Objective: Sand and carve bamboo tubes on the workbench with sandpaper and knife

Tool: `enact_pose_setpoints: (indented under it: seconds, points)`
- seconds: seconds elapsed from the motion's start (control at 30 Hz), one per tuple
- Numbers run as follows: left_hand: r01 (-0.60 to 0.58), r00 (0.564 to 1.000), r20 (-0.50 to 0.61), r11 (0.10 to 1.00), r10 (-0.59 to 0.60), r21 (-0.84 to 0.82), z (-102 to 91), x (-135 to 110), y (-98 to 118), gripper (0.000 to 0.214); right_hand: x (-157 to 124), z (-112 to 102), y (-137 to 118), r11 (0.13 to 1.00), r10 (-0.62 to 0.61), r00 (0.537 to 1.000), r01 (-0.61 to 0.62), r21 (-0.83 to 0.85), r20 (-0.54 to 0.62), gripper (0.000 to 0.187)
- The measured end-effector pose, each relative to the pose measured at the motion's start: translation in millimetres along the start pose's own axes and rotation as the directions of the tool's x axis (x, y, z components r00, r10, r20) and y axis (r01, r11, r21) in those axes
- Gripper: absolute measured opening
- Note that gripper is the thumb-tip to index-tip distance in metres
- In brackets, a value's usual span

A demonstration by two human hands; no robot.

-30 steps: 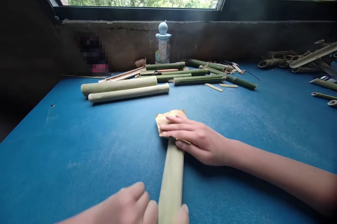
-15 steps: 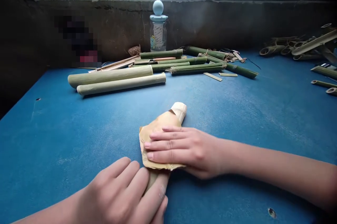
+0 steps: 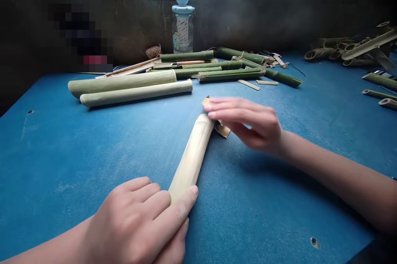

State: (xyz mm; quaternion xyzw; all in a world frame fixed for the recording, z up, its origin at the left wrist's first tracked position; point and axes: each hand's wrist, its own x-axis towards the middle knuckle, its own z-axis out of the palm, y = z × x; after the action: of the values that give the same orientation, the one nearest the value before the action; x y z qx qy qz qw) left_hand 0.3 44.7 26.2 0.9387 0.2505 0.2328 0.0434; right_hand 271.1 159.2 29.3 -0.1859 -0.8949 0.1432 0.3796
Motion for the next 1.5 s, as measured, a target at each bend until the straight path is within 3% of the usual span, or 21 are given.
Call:
enact_pose_setpoints:
  seconds: [0.07, 0.17, 0.23, 0.33, 0.47, 0.53, 0.6, 0.67, 0.77, 0.9, 1.07, 1.23, 1.43, 1.5]
  points:
    - [-0.006, 1.0, -0.008, 1.0, 0.006, -0.017, 0.1, -1, -2, 0.037, 1, -11, 23, 0.992, 0.112, 0.991, -0.107, -0.064, 0.077, 0.049]
    - [-0.009, 1.0, -0.014, 1.0, 0.009, -0.018, -0.3, -1, -3, 0.035, 1, -13, 48, 0.964, 0.263, 0.924, -0.239, -0.119, 0.278, 0.083]
    - [-0.014, 1.0, -0.006, 1.0, 0.015, 0.017, -0.9, 0, -2, 0.033, -1, -7, 56, 0.968, 0.249, 0.895, -0.221, -0.116, 0.371, 0.07]
    - [-0.012, 0.999, 0.05, 0.987, 0.004, 0.16, -1.6, 0, 1, 0.042, -3, -1, 58, 0.963, 0.269, 0.914, -0.249, -0.103, 0.304, 0.033]
    - [0.062, 0.983, 0.145, 0.946, -0.113, 0.319, 1.1, -2, 7, 0.064, -2, -1, 44, 0.924, 0.377, 0.924, -0.37, -0.099, 0.069, 0.033]
    - [0.089, 0.981, 0.133, 0.94, -0.14, 0.33, 4.3, -5, 8, 0.059, 0, 2, 32, 0.947, 0.306, 0.951, -0.3, -0.111, 0.036, 0.037]
    - [0.083, 0.988, 0.099, 0.952, -0.117, 0.296, 7.5, -6, 7, 0.058, 1, 7, 16, 0.972, 0.208, 0.972, -0.193, -0.133, 0.109, 0.04]
    - [0.078, 0.993, 0.061, 0.962, -0.097, 0.262, 9.3, -6, 5, 0.057, 1, 14, 0, 0.978, 0.156, 0.969, -0.124, -0.167, 0.192, 0.039]
    - [0.079, 0.994, 0.047, 0.961, -0.095, 0.266, 8.8, -4, 4, 0.053, -2, 23, -21, 0.977, 0.087, 0.974, -0.042, -0.207, 0.21, 0.037]
    - [0.048, 0.996, 0.06, 0.955, -0.069, 0.292, 6.6, -1, 4, 0.048, -6, 27, -22, 0.986, -0.082, 0.968, 0.113, -0.119, 0.238, 0.041]
    - [0.039, 0.997, 0.051, 0.956, -0.056, 0.29, 7.5, -3, 3, 0.05, 2, 22, -13, 0.979, 0.051, 0.98, -0.011, -0.205, 0.19, 0.037]
    - [0.028, 0.995, 0.085, 0.968, -0.051, 0.248, 6.5, -1, 1, 0.039, 6, 22, -40, 0.975, -0.152, 0.916, 0.201, -0.096, 0.37, 0.037]
    - [0.034, 0.993, 0.106, 0.984, -0.054, 0.175, 3.3, 0, -1, 0.044, 4, 5, 6, 0.985, -0.053, 0.951, 0.1, -0.141, 0.304, 0.037]
    - [0.045, 0.991, 0.117, 0.987, -0.064, 0.154, 2.7, 1, -1, 0.045, 4, 5, 8, 0.99, -0.051, 0.951, 0.089, -0.113, 0.305, 0.036]
